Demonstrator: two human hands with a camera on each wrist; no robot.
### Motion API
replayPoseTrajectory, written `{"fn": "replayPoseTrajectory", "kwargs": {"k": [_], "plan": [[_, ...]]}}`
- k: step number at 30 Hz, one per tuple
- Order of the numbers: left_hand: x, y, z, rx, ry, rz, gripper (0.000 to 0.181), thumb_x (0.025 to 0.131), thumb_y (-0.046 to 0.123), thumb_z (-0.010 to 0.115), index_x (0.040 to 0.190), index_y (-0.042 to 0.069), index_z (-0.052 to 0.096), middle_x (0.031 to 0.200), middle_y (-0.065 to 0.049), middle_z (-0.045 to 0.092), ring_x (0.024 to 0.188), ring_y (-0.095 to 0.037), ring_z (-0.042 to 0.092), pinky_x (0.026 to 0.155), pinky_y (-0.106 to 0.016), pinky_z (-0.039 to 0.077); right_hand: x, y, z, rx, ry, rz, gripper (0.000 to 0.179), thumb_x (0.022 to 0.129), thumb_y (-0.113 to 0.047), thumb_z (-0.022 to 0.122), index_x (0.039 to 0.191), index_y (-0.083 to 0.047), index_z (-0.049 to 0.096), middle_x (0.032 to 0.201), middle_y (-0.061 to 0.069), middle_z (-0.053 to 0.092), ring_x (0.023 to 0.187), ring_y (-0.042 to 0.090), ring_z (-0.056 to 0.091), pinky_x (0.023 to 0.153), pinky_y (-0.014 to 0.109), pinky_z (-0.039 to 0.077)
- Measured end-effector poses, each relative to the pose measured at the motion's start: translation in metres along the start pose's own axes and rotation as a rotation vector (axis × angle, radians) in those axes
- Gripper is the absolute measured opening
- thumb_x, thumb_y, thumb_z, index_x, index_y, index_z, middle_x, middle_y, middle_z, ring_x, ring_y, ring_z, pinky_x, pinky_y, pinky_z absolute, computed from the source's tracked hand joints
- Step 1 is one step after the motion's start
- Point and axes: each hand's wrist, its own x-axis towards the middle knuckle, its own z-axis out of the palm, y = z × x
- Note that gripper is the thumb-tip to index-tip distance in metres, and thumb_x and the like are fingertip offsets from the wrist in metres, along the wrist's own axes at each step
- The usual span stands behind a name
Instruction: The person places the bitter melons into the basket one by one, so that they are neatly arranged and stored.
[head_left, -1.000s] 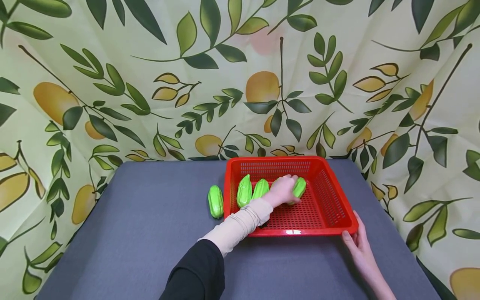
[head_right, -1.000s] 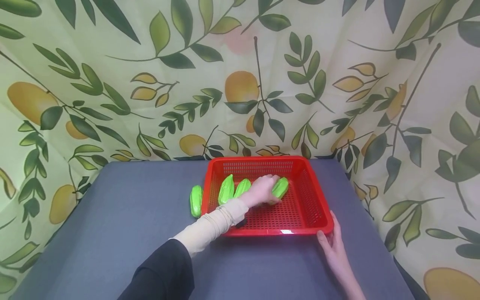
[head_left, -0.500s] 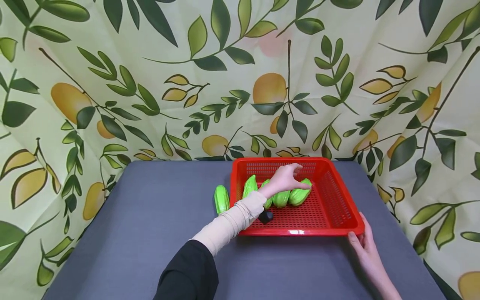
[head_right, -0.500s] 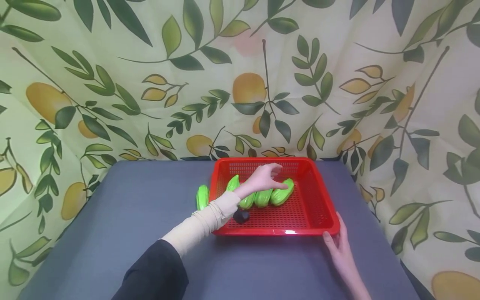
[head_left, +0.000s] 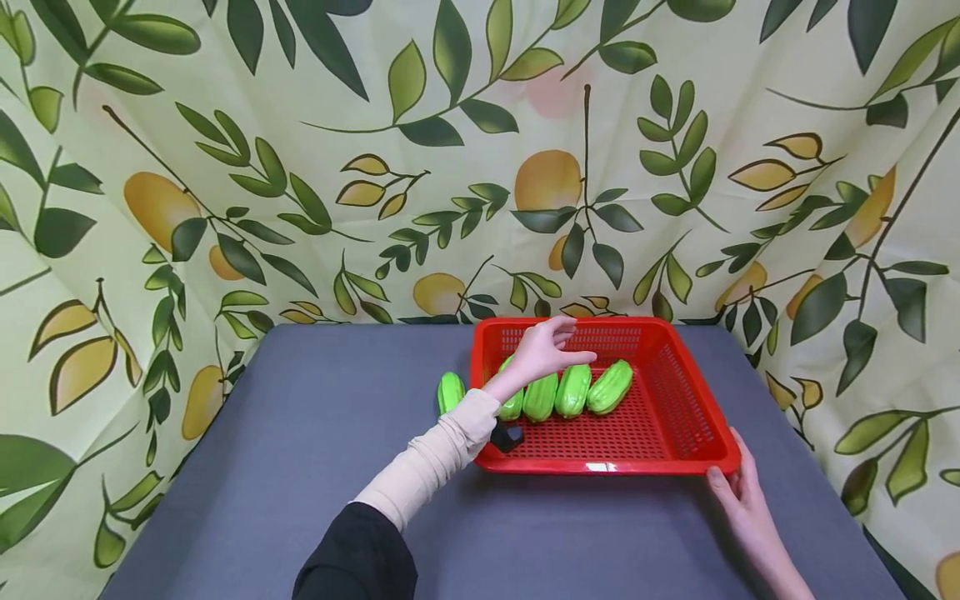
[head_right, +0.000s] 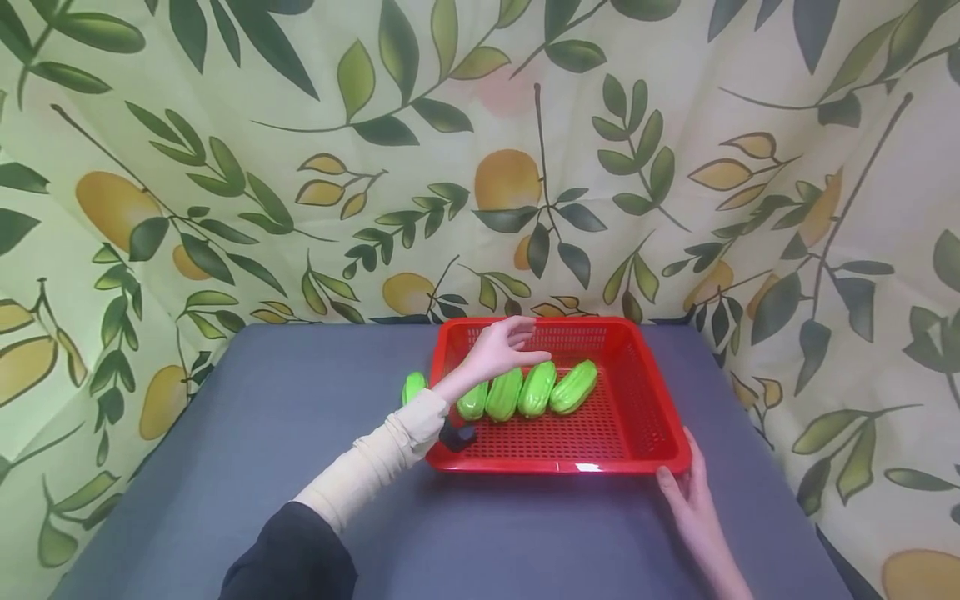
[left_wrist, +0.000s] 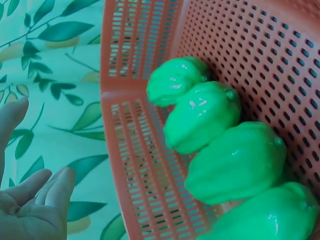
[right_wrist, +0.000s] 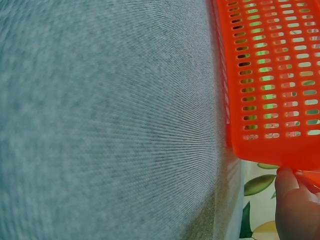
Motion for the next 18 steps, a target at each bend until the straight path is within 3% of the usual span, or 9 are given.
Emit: {"fn": "replayPoseTrajectory", "kwargs": {"k": [8,18], "plan": [[-0.011,0.001,-0.015,-0.101,0.025,0.005,0.061,0.08,0.022,0.076,0.133,0.003,0.052,0.137,-0.013,0.053,0.126,-0.026,0.053,0.101,-0.03,0.048,0.0,0.003,-0.001,-0.011,-0.004,0.002,0.069,0.098,-0.004,0.043,0.153,-0.009,0.001,0.135,-0.025,0.029,0.11,-0.022,0.041,0.082,-0.004,0.04],[-0.035,-0.005,-0.039,-0.177,0.084,0.029,0.062,0.081,0.019,0.076,0.135,0.004,0.049,0.137,-0.019,0.052,0.128,-0.029,0.051,0.104,-0.034,0.045,0.0,0.002,-0.001,0.02,-0.002,0.005,0.069,0.099,-0.004,0.043,0.153,-0.01,0.001,0.135,-0.024,0.029,0.111,-0.021,0.041,0.083,-0.004,0.04]]}}
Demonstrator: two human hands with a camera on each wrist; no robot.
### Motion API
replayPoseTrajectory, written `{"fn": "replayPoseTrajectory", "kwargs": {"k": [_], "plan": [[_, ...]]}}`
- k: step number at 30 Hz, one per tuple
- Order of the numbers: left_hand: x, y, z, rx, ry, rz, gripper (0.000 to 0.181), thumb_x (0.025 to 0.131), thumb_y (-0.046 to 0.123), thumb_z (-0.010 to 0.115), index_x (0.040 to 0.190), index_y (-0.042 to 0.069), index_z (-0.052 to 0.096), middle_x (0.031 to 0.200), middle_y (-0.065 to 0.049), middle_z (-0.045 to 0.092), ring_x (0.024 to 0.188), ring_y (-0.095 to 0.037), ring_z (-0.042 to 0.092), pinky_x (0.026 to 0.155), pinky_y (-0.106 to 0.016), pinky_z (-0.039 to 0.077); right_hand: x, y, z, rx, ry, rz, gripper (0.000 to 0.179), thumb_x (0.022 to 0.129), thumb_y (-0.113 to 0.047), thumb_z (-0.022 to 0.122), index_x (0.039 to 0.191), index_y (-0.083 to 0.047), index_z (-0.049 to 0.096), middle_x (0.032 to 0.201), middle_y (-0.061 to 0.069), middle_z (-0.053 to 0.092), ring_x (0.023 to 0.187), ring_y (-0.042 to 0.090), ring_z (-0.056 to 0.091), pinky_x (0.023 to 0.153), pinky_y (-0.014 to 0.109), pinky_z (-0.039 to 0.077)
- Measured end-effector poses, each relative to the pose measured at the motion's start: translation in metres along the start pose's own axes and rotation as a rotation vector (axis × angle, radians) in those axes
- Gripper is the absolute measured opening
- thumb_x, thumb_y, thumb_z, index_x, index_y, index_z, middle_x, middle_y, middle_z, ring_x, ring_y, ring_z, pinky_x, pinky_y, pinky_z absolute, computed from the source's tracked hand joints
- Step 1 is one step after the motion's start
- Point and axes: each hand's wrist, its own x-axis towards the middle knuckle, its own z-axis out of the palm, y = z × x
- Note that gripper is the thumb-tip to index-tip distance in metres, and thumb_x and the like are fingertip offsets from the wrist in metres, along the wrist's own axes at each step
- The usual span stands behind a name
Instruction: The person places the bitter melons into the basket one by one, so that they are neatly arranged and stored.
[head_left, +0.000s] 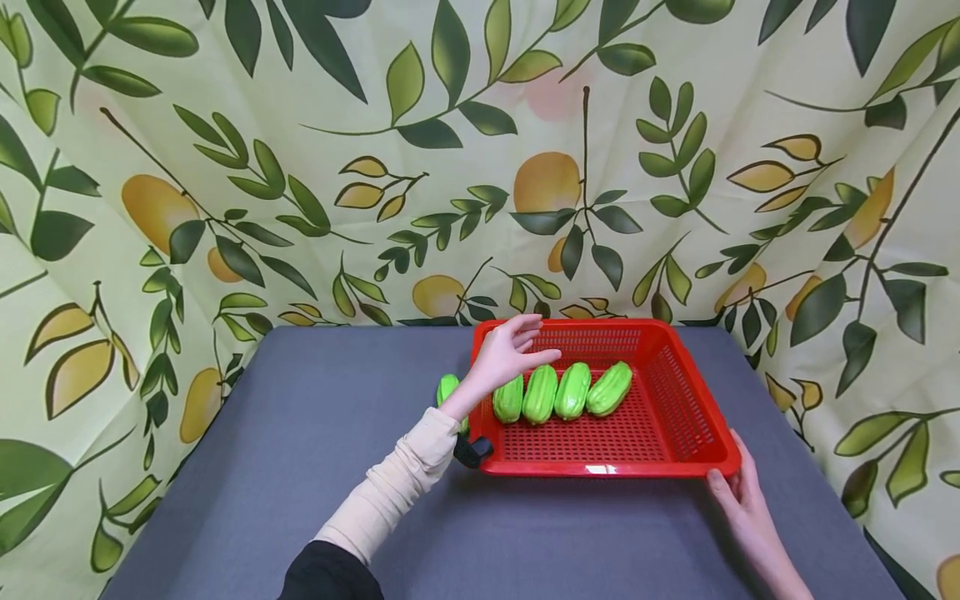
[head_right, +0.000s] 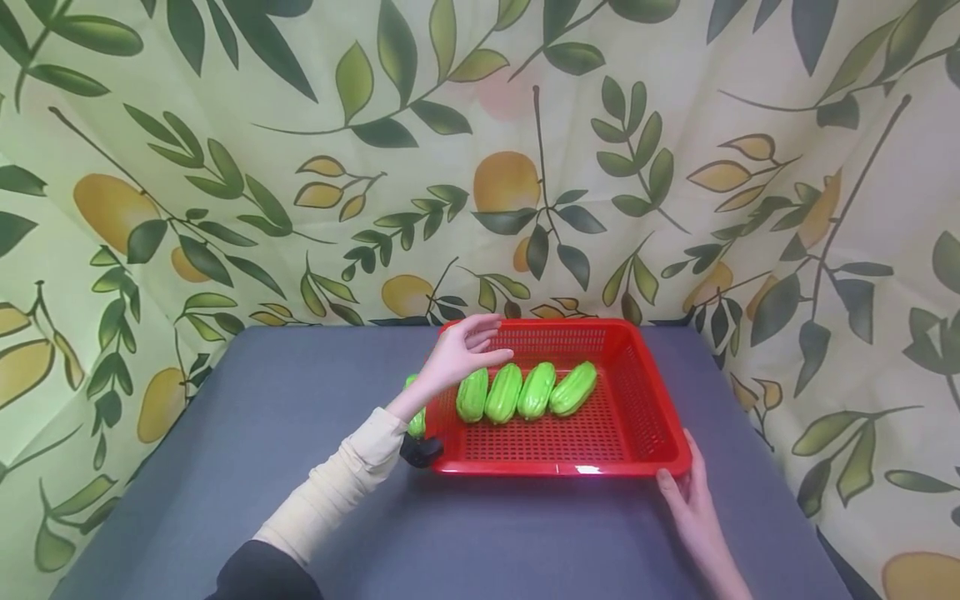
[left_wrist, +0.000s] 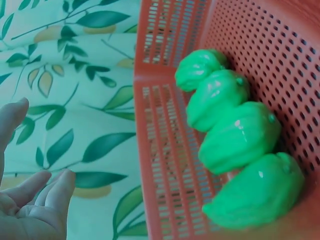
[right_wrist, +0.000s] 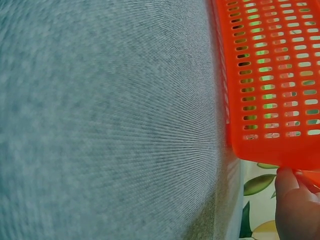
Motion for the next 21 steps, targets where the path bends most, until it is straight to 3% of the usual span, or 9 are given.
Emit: {"fn": "replayPoseTrajectory", "kwargs": {"k": [6,11,21], "plan": [[-0.015,-0.005,-0.024,-0.044,0.092,0.034,0.061,0.08,0.013,0.075,0.134,0.001,0.049,0.137,-0.021,0.052,0.127,-0.03,0.051,0.104,-0.033,0.044,0.001,-0.001,0.001,-0.014,-0.007,0.0,0.069,0.099,-0.005,0.043,0.153,-0.009,-0.001,0.14,-0.022,0.025,0.112,-0.022,0.038,0.084,-0.004,0.039],[-0.028,-0.011,-0.044,-0.062,0.174,0.01,0.062,0.079,0.012,0.077,0.134,0.003,0.05,0.134,-0.017,0.055,0.125,-0.027,0.054,0.104,-0.034,0.045,0.001,-0.001,0.0,-0.012,-0.008,0.001,0.07,0.099,-0.005,0.043,0.153,-0.012,0.0,0.139,-0.022,0.025,0.112,-0.021,0.038,0.083,-0.005,0.039],[-0.044,-0.011,-0.058,-0.067,0.171,-0.016,0.062,0.081,0.007,0.074,0.135,-0.003,0.046,0.137,-0.021,0.051,0.128,-0.031,0.051,0.105,-0.038,0.042,0.001,0.002,-0.002,-0.046,-0.006,0.013,0.07,0.099,-0.004,0.042,0.153,-0.014,0.0,0.14,-0.022,0.024,0.112,-0.022,0.038,0.083,-0.005,0.038]]}}
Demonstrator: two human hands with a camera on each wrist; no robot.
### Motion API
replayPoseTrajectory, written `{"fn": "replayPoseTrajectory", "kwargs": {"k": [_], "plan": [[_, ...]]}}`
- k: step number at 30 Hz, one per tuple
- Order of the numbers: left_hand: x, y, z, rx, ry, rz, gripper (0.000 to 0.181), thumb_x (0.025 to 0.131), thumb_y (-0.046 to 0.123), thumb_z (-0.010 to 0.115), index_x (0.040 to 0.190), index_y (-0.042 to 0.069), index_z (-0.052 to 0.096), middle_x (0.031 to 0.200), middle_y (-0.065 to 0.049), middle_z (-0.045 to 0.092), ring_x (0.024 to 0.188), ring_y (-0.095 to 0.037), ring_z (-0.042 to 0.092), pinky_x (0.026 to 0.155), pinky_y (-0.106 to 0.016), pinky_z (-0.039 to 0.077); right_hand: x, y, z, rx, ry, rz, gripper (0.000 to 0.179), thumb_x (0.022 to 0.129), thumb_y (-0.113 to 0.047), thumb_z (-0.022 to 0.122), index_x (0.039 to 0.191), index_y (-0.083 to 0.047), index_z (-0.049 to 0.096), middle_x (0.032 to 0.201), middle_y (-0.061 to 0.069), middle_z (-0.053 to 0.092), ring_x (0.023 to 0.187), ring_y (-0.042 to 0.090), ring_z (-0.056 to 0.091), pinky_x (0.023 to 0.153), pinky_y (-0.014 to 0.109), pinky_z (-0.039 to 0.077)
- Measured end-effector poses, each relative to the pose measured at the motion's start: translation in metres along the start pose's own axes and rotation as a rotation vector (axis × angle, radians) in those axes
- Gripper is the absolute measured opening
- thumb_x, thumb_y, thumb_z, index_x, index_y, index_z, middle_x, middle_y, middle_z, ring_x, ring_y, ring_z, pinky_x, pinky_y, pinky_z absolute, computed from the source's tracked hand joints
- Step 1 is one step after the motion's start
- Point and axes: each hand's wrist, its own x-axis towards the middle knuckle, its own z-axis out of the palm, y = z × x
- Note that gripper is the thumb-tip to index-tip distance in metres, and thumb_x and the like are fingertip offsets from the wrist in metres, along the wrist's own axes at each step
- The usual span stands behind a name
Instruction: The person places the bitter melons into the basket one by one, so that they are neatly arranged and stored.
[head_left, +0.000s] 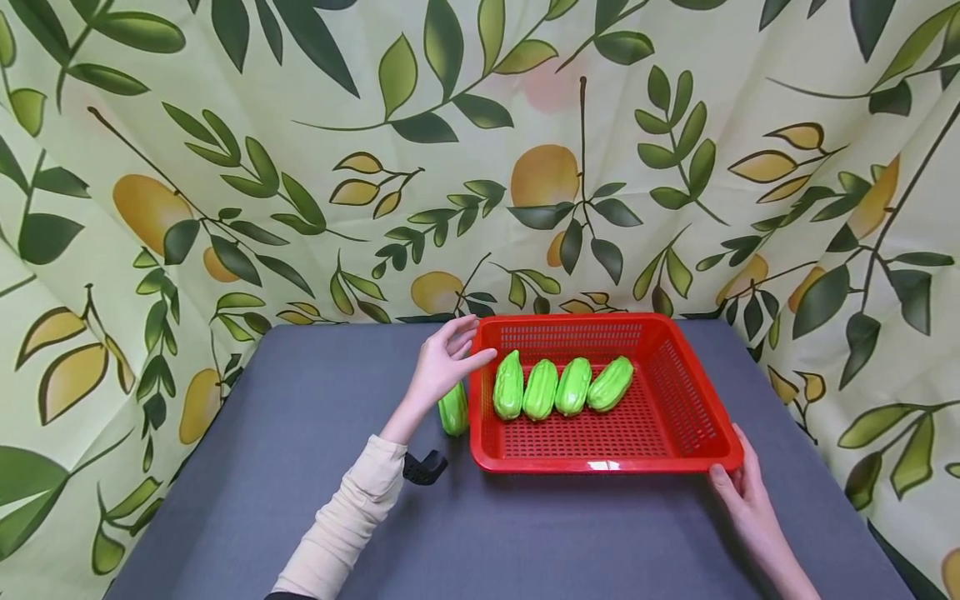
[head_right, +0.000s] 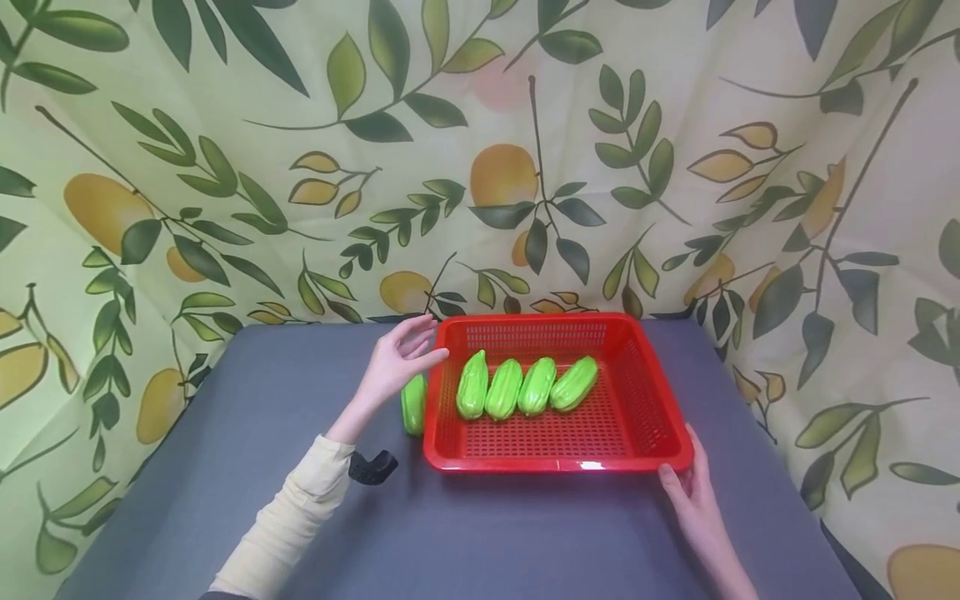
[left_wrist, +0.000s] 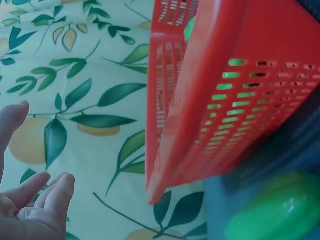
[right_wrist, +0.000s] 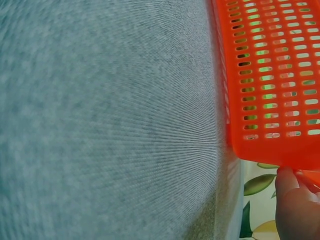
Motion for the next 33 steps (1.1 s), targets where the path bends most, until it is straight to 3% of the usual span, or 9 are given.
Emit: {"fn": "replayPoseTrajectory", "kwargs": {"k": [7,14,25,29,33], "plan": [[-0.005,-0.013,-0.019,0.012,0.087,0.007,0.06,0.08,0.009,0.075,0.134,0.001,0.049,0.136,-0.016,0.053,0.128,-0.025,0.052,0.104,-0.03,0.044,0.0,-0.002,0.001,0.02,0.001,-0.008,0.069,0.099,-0.005,0.042,0.153,-0.016,0.001,0.14,-0.022,0.025,0.112,-0.022,0.038,0.083,-0.005,0.039],[-0.018,-0.029,-0.033,0.018,0.162,-0.011,0.058,0.08,0.008,0.075,0.132,0.001,0.05,0.134,-0.017,0.054,0.127,-0.027,0.053,0.105,-0.035,0.043,0.001,-0.003,0.001,0.071,0.0,-0.02,0.069,0.099,-0.004,0.043,0.153,-0.01,0.0,0.138,-0.021,0.028,0.112,-0.02,0.041,0.083,-0.004,0.04],[-0.049,-0.055,-0.036,0.035,0.223,-0.078,0.059,0.08,0.005,0.074,0.133,-0.005,0.048,0.136,-0.025,0.051,0.128,-0.036,0.048,0.106,-0.037,0.041,-0.001,0.0,0.002,0.094,-0.002,-0.027,0.069,0.099,-0.003,0.042,0.153,-0.013,0.002,0.138,-0.02,0.028,0.112,-0.019,0.042,0.084,-0.003,0.04],[-0.054,-0.074,-0.037,0.045,0.241,-0.105,0.059,0.08,0.006,0.075,0.132,-0.004,0.049,0.136,-0.025,0.051,0.128,-0.036,0.049,0.105,-0.036,0.041,-0.001,-0.001,0.002,0.102,-0.003,-0.028,0.069,0.099,-0.002,0.042,0.153,-0.009,0.0,0.138,-0.019,0.029,0.112,-0.018,0.043,0.083,-0.003,0.041],[-0.057,-0.082,-0.036,0.04,0.238,-0.118,0.06,0.079,0.005,0.075,0.133,-0.004,0.049,0.136,-0.026,0.05,0.128,-0.035,0.049,0.105,-0.034,0.041,0.0,-0.002,0.002,0.109,-0.007,-0.027,0.069,0.099,-0.002,0.042,0.153,-0.008,0.0,0.139,-0.019,0.029,0.112,-0.018,0.042,0.083,-0.002,0.041]]}}
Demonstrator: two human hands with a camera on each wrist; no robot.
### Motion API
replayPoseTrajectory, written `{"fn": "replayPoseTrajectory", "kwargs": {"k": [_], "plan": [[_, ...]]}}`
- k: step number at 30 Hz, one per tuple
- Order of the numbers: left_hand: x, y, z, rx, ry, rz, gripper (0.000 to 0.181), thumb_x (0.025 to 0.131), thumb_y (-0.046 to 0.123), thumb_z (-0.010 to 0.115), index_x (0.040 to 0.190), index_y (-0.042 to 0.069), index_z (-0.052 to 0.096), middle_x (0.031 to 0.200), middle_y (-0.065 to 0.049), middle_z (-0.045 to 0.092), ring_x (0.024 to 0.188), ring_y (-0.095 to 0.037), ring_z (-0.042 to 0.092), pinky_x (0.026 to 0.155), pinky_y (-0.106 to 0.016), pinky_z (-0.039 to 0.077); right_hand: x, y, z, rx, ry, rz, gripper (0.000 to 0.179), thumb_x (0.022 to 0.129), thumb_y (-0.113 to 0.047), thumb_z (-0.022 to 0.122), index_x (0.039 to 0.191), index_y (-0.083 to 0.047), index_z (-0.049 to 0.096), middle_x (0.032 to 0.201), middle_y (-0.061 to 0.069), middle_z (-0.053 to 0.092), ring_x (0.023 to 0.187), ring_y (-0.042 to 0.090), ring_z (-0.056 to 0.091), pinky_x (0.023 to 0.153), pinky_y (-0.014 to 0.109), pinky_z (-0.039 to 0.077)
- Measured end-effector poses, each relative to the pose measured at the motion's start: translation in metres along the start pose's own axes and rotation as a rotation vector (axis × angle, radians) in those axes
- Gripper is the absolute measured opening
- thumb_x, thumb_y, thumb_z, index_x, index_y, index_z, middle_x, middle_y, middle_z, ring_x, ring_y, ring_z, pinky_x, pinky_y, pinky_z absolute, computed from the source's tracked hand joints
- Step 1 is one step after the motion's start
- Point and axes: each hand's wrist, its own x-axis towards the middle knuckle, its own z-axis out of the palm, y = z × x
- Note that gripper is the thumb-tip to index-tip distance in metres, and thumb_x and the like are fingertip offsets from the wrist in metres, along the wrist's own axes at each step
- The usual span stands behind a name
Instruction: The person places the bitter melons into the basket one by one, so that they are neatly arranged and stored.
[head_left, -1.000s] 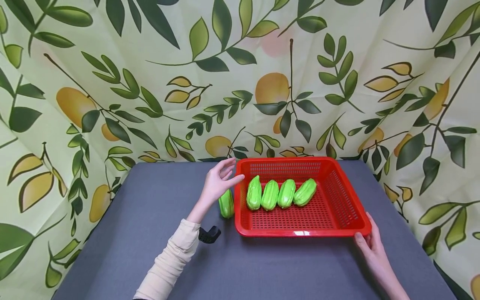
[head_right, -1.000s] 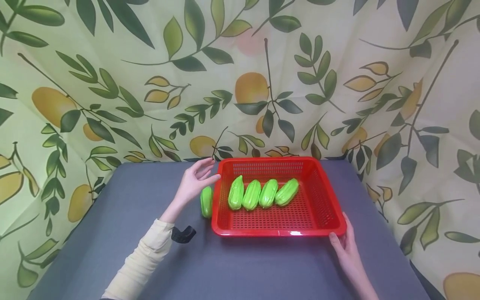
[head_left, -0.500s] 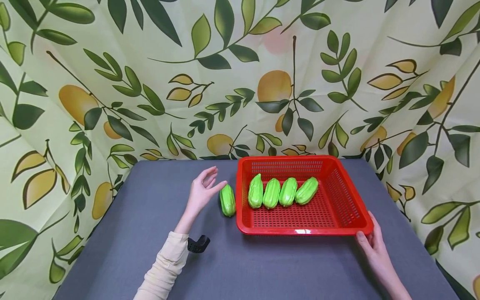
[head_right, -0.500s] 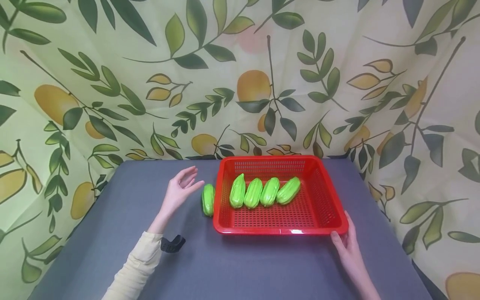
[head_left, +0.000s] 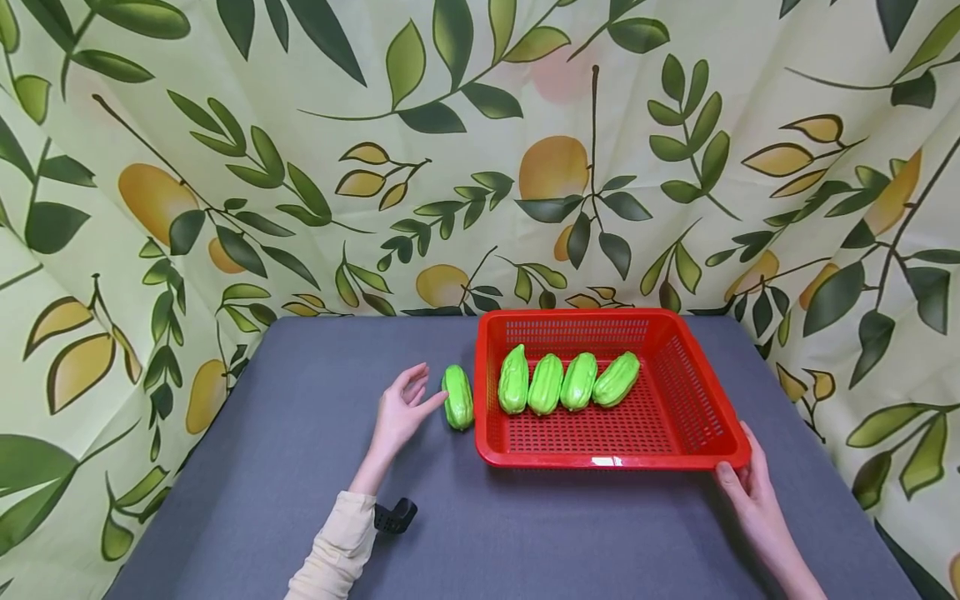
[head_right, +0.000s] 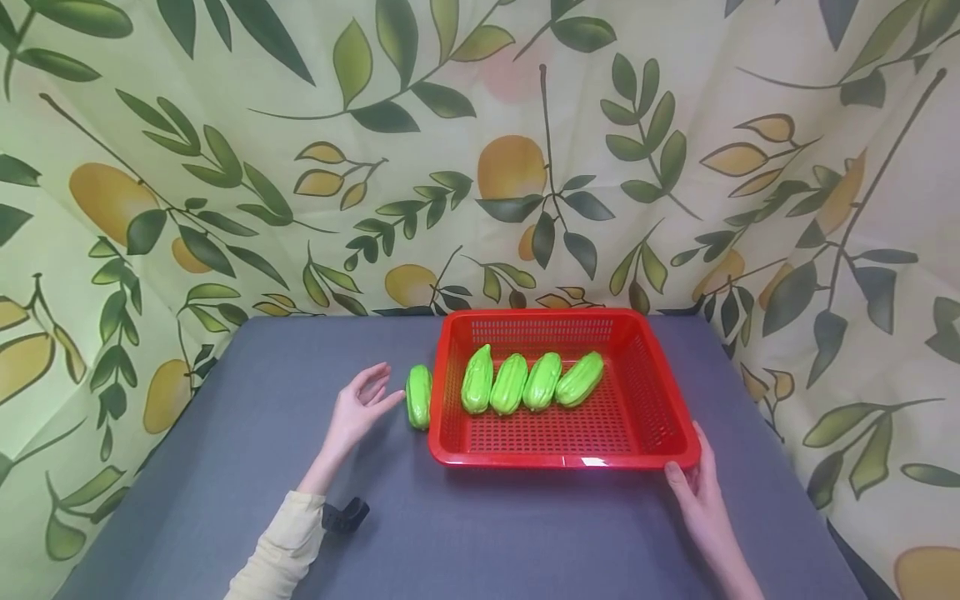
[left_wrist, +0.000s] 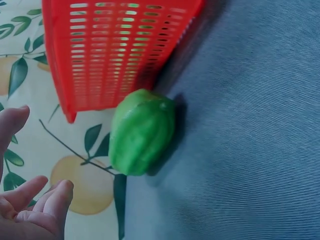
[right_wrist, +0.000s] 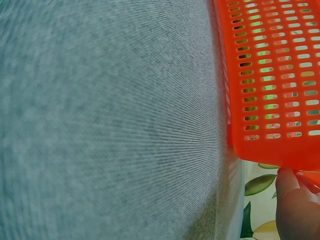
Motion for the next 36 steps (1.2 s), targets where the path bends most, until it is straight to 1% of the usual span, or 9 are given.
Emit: {"fn": "replayPoseTrajectory", "kwargs": {"k": [3,7,10,14,19,22,31,36], "plan": [[-0.001,-0.003,0.0,0.016,0.001,0.003,0.061,0.079,0.006,0.075,0.133,-0.004,0.049,0.137,-0.027,0.049,0.128,-0.035,0.049,0.105,-0.035,0.041,0.0,0.0,0.0,-0.003,0.0,0.002,0.069,0.099,-0.002,0.042,0.153,-0.009,0.0,0.139,-0.019,0.029,0.112,-0.018,0.042,0.083,-0.003,0.041],[-0.003,-0.005,0.002,0.046,0.007,0.002,0.061,0.078,0.007,0.076,0.132,-0.004,0.049,0.137,-0.026,0.05,0.127,-0.035,0.05,0.104,-0.036,0.042,0.0,0.0,-0.001,-0.01,-0.001,0.004,0.068,0.099,-0.002,0.041,0.153,-0.013,0.001,0.138,-0.02,0.029,0.112,-0.019,0.042,0.083,-0.003,0.041],[-0.004,-0.008,0.005,0.05,0.006,-0.003,0.062,0.078,0.007,0.077,0.132,-0.004,0.049,0.137,-0.026,0.05,0.127,-0.036,0.049,0.104,-0.037,0.042,0.0,0.001,-0.001,-0.022,-0.001,0.004,0.068,0.099,-0.002,0.041,0.153,-0.014,0.002,0.139,-0.02,0.028,0.112,-0.019,0.041,0.083,-0.003,0.041],[-0.005,-0.016,0.012,0.058,0.004,-0.002,0.063,0.077,0.007,0.077,0.132,-0.007,0.049,0.136,-0.026,0.05,0.127,-0.038,0.049,0.104,-0.039,0.043,0.0,0.001,-0.002,-0.04,0.001,0.009,0.069,0.098,-0.002,0.041,0.153,-0.011,0.001,0.139,-0.02,0.027,0.112,-0.019,0.041,0.082,-0.003,0.041],[-0.008,-0.022,0.019,0.113,0.008,0.016,0.064,0.076,0.011,0.079,0.13,-0.009,0.049,0.134,-0.027,0.051,0.124,-0.039,0.051,0.102,-0.042,0.044,0.001,0.001,-0.001,-0.047,0.007,0.015,0.069,0.098,-0.002,0.042,0.152,-0.007,0.0,0.139,-0.019,0.027,0.112,-0.019,0.041,0.082,-0.003,0.041],[-0.01,-0.024,0.023,0.134,0.013,0.016,0.065,0.076,0.012,0.079,0.13,-0.008,0.05,0.134,-0.027,0.052,0.124,-0.039,0.052,0.102,-0.043,0.045,0.001,0.001,-0.001,-0.039,0.008,0.017,0.069,0.099,-0.002,0.042,0.153,-0.008,0.0,0.14,-0.018,0.026,0.112,-0.019,0.041,0.083,-0.003,0.041],[-0.013,-0.03,0.031,0.161,0.03,0.001,0.065,0.076,0.011,0.079,0.131,-0.006,0.05,0.134,-0.025,0.052,0.124,-0.037,0.052,0.103,-0.044,0.045,0.001,0.001,-0.001,-0.023,0.004,0.01,0.069,0.099,-0.002,0.042,0.152,-0.007,-0.001,0.139,-0.017,0.028,0.112,-0.018,0.042,0.083,-0.003,0.041],[-0.012,-0.034,0.035,0.199,0.035,0.017,0.065,0.075,0.011,0.079,0.131,-0.007,0.05,0.132,-0.027,0.052,0.121,-0.039,0.054,0.101,-0.045,0.046,0.001,0.001,0.0,-0.029,0.011,0.017,0.069,0.099,-0.003,0.042,0.153,-0.01,0.0,0.14,-0.018,0.027,0.111,-0.019,0.042,0.083,-0.003,0.041]]}}
